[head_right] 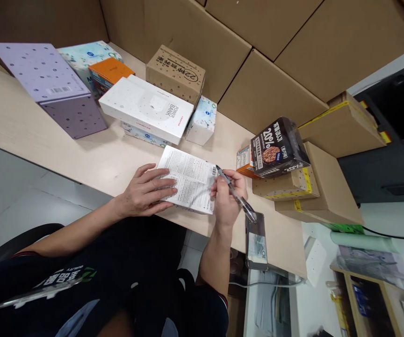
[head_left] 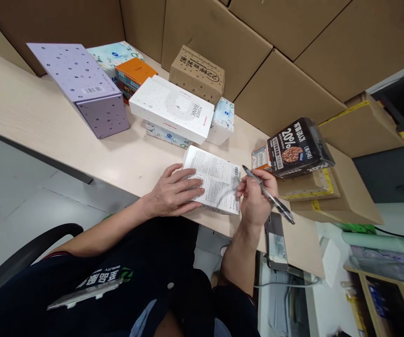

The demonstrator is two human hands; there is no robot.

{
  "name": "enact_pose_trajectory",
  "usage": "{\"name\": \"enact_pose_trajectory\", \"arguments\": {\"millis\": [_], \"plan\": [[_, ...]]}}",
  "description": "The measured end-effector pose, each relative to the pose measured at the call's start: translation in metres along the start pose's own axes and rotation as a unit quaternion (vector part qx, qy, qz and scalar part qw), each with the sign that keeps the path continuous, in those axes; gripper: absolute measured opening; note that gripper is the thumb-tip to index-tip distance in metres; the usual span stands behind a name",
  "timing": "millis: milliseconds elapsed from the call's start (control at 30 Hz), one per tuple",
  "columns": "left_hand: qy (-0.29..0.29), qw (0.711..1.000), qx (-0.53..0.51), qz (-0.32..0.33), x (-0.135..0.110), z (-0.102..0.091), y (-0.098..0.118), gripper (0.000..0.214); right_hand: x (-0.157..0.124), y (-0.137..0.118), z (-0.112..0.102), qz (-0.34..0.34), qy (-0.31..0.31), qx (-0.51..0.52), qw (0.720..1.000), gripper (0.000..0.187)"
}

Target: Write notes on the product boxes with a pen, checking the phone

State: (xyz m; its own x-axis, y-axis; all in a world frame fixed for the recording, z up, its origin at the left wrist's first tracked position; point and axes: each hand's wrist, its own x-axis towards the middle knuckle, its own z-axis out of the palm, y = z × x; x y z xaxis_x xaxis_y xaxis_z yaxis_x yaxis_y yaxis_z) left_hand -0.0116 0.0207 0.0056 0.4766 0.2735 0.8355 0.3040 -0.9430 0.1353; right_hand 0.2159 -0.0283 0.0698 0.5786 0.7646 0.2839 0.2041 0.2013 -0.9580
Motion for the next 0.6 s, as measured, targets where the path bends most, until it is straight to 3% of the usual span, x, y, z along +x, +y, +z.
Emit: {"name": "enact_pose_trajectory", "arguments": {"millis": [200,600], "plan": [[0.011,1.0,0.0,0.008,0.003,0.0,0.0,0.026,0.0,0.015,0.005,-0.028,0.053,-0.119,0.991,0.021],[0.001,1.0,-0.001,-0.002,0.005,-0.002,0.002,0.023,0.004,0.015,0.007,-0.071,0.029,-0.214,0.974,0.018]]}}
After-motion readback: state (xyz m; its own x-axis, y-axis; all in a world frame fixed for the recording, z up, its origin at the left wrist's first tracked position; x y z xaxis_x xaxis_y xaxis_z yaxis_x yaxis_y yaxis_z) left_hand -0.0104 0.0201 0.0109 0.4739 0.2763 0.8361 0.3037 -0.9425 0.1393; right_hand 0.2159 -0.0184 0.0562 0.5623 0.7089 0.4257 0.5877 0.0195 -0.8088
